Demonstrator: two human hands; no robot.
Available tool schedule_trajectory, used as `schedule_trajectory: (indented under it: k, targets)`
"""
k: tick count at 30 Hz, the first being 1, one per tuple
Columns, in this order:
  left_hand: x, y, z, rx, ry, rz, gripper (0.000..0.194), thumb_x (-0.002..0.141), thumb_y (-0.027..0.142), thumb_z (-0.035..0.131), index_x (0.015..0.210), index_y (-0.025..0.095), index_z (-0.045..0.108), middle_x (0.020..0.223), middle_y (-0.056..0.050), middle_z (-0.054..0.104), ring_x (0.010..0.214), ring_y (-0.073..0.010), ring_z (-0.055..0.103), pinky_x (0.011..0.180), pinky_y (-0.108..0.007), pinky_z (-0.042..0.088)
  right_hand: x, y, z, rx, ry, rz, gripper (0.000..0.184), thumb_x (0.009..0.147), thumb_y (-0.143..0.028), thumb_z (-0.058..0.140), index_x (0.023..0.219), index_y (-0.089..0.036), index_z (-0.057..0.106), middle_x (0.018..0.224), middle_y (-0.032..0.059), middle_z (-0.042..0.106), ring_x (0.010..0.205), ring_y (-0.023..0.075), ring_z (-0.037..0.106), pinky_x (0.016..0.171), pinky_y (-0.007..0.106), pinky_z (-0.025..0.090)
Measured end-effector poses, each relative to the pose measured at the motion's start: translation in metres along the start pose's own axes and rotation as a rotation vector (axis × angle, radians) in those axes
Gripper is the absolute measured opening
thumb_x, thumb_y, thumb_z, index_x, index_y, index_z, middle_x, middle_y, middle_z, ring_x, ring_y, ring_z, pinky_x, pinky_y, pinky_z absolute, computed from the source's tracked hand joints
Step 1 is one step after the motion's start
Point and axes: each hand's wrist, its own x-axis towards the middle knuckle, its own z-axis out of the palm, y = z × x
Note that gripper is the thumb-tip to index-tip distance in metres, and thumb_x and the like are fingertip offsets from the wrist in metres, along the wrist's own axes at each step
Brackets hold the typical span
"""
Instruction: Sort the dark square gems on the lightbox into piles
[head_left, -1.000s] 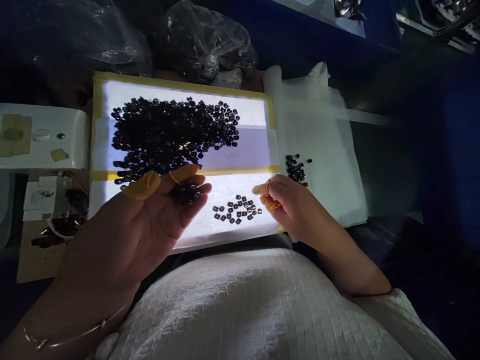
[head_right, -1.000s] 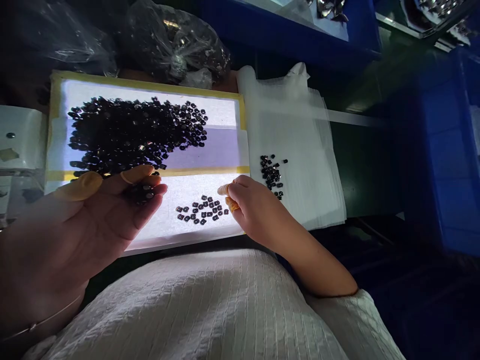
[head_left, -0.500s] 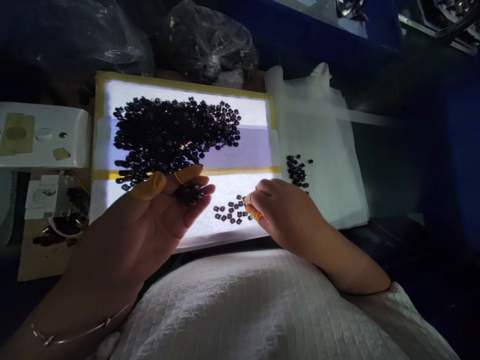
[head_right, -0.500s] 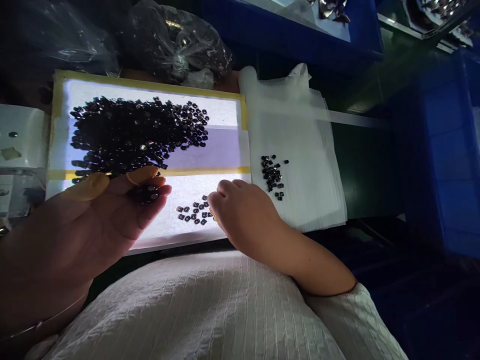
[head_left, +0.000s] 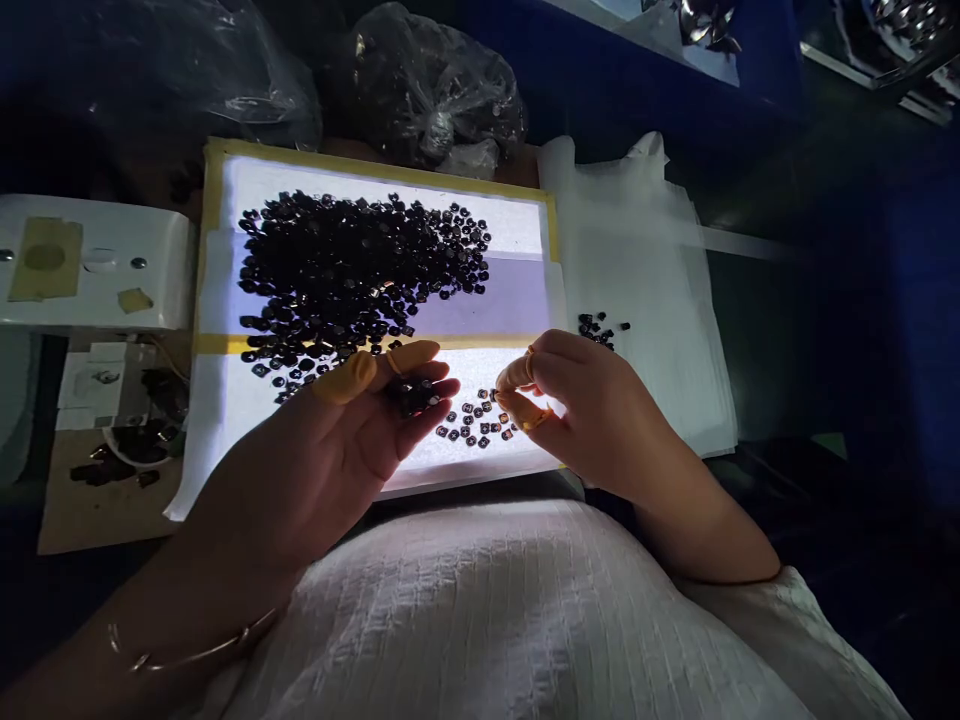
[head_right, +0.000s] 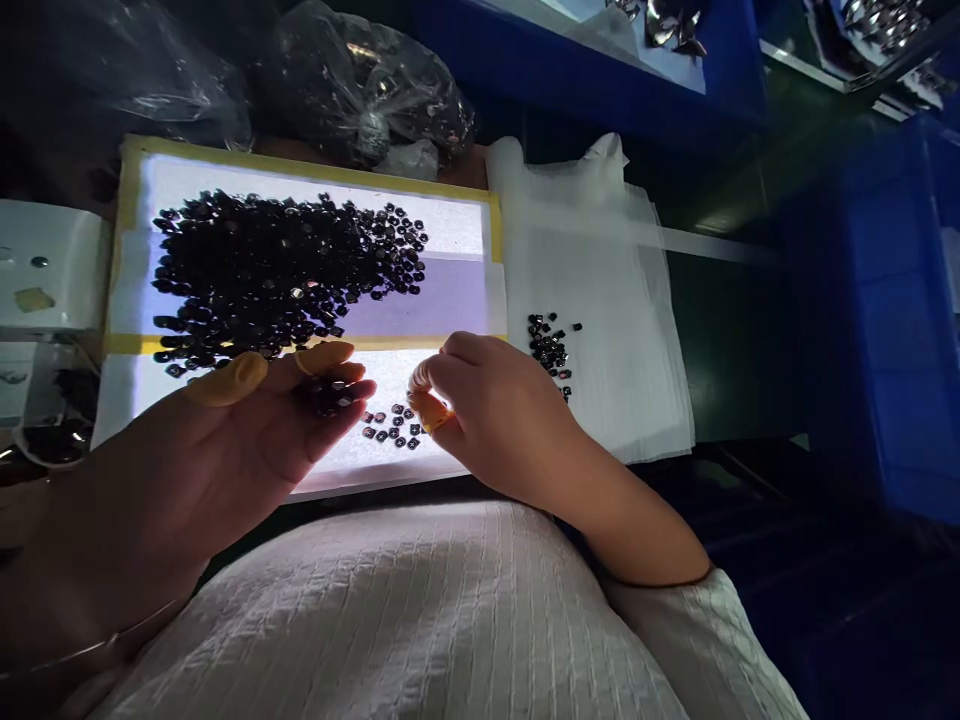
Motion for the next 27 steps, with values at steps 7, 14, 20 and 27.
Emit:
schedule_trajectory:
  k: [7,14,20,27]
  targets:
    - [0.003,-0.008,0.004,-0.052,-0.131,-0.079,0.031,0.102,0.032,0.056,0.103,0.013,0.081,0.106,-0.009,0.074,0.1,-0.0201,0.071,0.09,-0.027,0.065,0.004,0.009,0.0,0.138,0.137,-0.016,0.012,0.102,-0.018,0.059,0.102,-0.019,0.071,0.097,0.0045,0.068,0.087,0.0158,0.065,0.076,0.031,0.053]
    - [0.003,0.001,-0.012,0.025,0.018,0.092,0.033,0.102,0.037,0.056,0.106,0.015,0.081,0.113,-0.008,0.073,0.109,-0.0214,0.068,0.093,-0.025,0.064,0.002,0.027,0.0,-0.093,-0.007,0.054,0.015,0.098,-0.01,0.056,0.101,-0.016,0.07,0.096,0.0081,0.067,0.083,0.0185,0.061,0.069,0.032,0.047]
    - [0.003,0.003,-0.009,0.025,0.027,0.092,0.034,0.104,0.035,0.052,0.104,0.017,0.081,0.115,-0.007,0.073,0.105,-0.0194,0.069,0.092,-0.023,0.064,0.024,0.028,0.012,-0.272,-0.065,0.095,0.02,0.095,-0.005,0.054,0.102,-0.015,0.07,0.098,0.0102,0.066,0.084,0.0212,0.057,0.068,0.035,0.042]
    - [0.005,-0.003,0.002,0.012,-0.037,0.021,0.031,0.102,0.034,0.057,0.103,0.015,0.081,0.111,-0.008,0.072,0.107,-0.0206,0.068,0.094,-0.026,0.064,0.03,0.02,0.01,-0.009,-0.01,0.074,0.014,0.097,-0.01,0.056,0.095,-0.017,0.068,0.096,0.0047,0.067,0.083,0.0162,0.06,0.071,0.031,0.047]
